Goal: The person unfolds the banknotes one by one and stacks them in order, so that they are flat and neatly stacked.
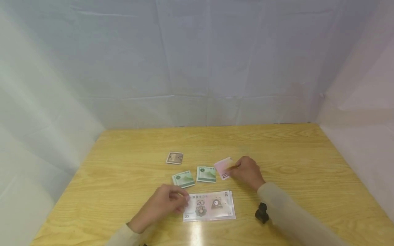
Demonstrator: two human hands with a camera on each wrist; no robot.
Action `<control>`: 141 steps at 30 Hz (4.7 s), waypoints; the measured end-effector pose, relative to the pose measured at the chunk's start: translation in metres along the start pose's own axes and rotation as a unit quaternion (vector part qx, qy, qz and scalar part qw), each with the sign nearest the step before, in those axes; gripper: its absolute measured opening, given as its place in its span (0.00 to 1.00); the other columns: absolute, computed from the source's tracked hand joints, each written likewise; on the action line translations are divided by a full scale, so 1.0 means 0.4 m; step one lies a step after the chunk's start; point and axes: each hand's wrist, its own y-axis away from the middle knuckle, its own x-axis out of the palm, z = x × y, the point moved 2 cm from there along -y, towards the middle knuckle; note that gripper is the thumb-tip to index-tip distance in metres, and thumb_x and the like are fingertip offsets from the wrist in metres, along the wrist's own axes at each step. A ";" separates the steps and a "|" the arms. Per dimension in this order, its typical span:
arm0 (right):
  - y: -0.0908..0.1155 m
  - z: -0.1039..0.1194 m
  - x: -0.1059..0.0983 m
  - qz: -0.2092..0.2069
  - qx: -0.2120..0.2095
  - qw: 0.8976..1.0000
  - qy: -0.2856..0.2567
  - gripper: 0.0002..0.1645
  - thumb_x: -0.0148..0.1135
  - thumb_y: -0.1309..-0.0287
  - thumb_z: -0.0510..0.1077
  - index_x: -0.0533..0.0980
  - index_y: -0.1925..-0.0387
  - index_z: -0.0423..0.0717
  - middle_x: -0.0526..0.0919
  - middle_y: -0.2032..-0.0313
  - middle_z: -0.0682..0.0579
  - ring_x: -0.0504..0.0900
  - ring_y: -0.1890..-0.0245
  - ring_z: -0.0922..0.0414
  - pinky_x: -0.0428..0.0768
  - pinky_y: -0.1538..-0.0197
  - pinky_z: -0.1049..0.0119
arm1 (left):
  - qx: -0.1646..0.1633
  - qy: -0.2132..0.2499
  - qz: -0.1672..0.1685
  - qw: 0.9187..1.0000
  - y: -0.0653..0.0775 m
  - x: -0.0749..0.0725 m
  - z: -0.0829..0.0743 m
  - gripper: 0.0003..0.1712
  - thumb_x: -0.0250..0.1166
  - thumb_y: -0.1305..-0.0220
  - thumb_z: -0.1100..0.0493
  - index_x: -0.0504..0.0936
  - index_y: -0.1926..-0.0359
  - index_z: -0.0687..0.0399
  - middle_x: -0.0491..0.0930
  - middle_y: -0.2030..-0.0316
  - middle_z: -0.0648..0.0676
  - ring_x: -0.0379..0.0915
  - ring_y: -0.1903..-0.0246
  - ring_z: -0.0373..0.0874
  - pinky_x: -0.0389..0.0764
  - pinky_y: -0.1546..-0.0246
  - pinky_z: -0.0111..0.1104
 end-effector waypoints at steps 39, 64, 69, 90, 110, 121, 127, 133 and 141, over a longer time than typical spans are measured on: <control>0.070 0.031 -0.064 0.044 0.025 0.969 -0.241 0.17 0.65 0.34 0.35 0.74 0.50 0.26 0.80 0.62 0.42 0.84 0.66 0.52 0.89 0.58 0.59 | 0.028 0.072 -0.036 0.996 -0.016 0.008 -0.012 0.18 0.66 0.32 0.64 0.81 0.46 0.72 0.85 0.54 0.65 0.85 0.54 0.55 0.87 0.56 0.31; 0.146 0.104 0.095 0.163 0.020 0.908 -0.386 0.14 0.71 0.40 0.33 0.76 0.57 0.29 0.86 0.66 0.44 0.86 0.71 0.56 0.89 0.60 0.62 | -0.040 0.285 -0.077 0.955 -0.029 0.033 -0.015 0.22 0.60 0.25 0.63 0.73 0.40 0.78 0.84 0.52 0.69 0.86 0.57 0.48 0.86 0.52 0.35; 0.154 0.112 0.108 0.160 0.007 0.910 -0.382 0.14 0.72 0.42 0.34 0.77 0.58 0.30 0.85 0.67 0.44 0.87 0.71 0.54 0.90 0.60 0.59 | -0.037 0.298 -0.059 0.952 -0.029 0.035 -0.015 0.22 0.61 0.26 0.59 0.75 0.41 0.75 0.84 0.52 0.67 0.86 0.57 0.49 0.86 0.50 0.36; 0.198 0.162 0.121 0.213 -0.033 0.929 -0.301 0.37 0.73 0.39 0.52 0.74 0.37 0.32 0.85 0.53 0.46 0.84 0.54 0.52 0.88 0.52 0.55 | -0.033 0.278 -0.075 0.957 -0.031 0.052 -0.027 0.22 0.70 0.33 0.57 0.80 0.46 0.71 0.85 0.54 0.66 0.86 0.60 0.47 0.87 0.54 0.36; 0.198 0.115 0.061 0.206 -0.015 0.908 -0.365 0.26 0.53 0.36 0.28 0.68 0.38 0.21 0.84 0.55 0.38 0.87 0.56 0.44 0.88 0.51 0.51 | -0.031 0.167 -0.112 0.979 -0.015 0.044 -0.019 0.21 0.67 0.38 0.69 0.76 0.46 0.75 0.85 0.64 0.60 0.84 0.67 0.46 0.90 0.63 0.39; 0.192 0.053 0.045 0.184 0.020 0.934 -0.306 0.18 0.63 0.36 0.32 0.75 0.48 0.23 0.83 0.60 0.39 0.87 0.61 0.48 0.89 0.56 0.53 | -0.028 0.141 -0.096 0.985 -0.009 0.029 0.002 0.18 0.66 0.39 0.72 0.75 0.50 0.78 0.84 0.66 0.63 0.83 0.70 0.46 0.90 0.66 0.43; 0.189 0.033 0.050 0.169 0.023 0.952 -0.253 0.09 0.71 0.42 0.34 0.77 0.65 0.32 0.77 0.77 0.49 0.83 0.72 0.54 0.90 0.66 0.57 | -0.051 0.116 -0.061 0.990 -0.007 0.032 0.014 0.16 0.67 0.39 0.72 0.76 0.52 0.76 0.85 0.69 0.61 0.83 0.75 0.47 0.90 0.69 0.40; 0.189 0.021 0.066 0.152 0.025 0.966 -0.207 0.11 0.74 0.46 0.35 0.77 0.70 0.36 0.74 0.79 0.50 0.79 0.81 0.57 0.86 0.76 0.63 | -0.065 0.030 -0.041 0.997 -0.008 0.032 0.021 0.16 0.71 0.42 0.71 0.78 0.54 0.73 0.86 0.71 0.60 0.83 0.77 0.47 0.89 0.75 0.37; 0.187 0.014 0.081 0.144 0.004 0.973 -0.181 0.11 0.74 0.49 0.34 0.76 0.73 0.37 0.76 0.81 0.50 0.78 0.84 0.59 0.84 0.80 0.65 | -0.056 -0.041 -0.043 0.997 -0.011 0.031 0.022 0.13 0.74 0.45 0.70 0.81 0.60 0.71 0.84 0.76 0.54 0.80 0.81 0.44 0.86 0.80 0.33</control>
